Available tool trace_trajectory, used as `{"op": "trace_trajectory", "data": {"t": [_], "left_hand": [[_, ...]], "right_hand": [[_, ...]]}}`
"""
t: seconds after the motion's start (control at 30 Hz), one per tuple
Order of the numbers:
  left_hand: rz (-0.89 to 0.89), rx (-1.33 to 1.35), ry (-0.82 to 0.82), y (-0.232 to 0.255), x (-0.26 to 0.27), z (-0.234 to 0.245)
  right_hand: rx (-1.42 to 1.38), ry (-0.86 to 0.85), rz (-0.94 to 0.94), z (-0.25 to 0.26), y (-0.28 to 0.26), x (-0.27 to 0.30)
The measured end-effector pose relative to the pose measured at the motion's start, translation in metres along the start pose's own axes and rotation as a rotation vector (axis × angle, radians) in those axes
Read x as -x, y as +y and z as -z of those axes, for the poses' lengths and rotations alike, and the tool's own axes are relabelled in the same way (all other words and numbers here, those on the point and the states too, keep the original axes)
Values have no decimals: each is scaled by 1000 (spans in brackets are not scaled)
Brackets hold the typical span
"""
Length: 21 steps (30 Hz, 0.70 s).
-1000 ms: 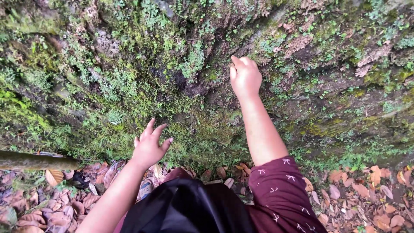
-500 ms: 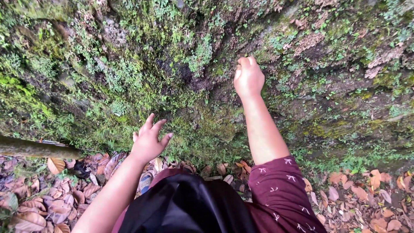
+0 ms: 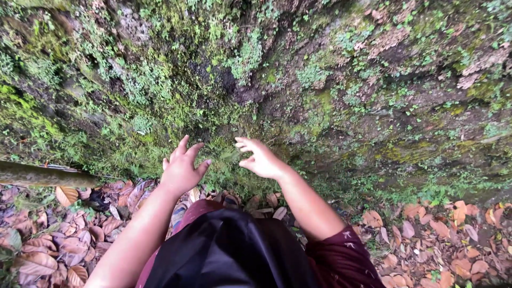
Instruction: Picking moss and weeds off a stone wall and a water pipe.
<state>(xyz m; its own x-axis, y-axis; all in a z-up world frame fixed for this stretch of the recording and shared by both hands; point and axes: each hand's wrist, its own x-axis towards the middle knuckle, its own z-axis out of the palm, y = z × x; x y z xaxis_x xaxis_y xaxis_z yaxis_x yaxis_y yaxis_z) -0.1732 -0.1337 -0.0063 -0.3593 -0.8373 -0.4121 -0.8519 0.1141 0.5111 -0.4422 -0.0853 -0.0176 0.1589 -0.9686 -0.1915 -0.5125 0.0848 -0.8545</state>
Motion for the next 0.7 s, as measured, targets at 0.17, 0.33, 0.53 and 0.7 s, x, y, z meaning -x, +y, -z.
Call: {"op": "trace_trajectory", "data": {"t": [0.17, 0.33, 0.53, 0.7], "left_hand": [[5, -1, -4, 1, 2, 2], [17, -3, 0, -3, 1, -4], [13, -36, -28, 6, -4, -7], [-36, -41, -20, 15, -11, -12]], "right_hand": [[-458, 448, -470, 23, 64, -20], [-837, 773, -741, 79, 50, -29], [-787, 657, -723, 98, 47, -37], [-1056, 754, -710, 99, 61, -38]]}}
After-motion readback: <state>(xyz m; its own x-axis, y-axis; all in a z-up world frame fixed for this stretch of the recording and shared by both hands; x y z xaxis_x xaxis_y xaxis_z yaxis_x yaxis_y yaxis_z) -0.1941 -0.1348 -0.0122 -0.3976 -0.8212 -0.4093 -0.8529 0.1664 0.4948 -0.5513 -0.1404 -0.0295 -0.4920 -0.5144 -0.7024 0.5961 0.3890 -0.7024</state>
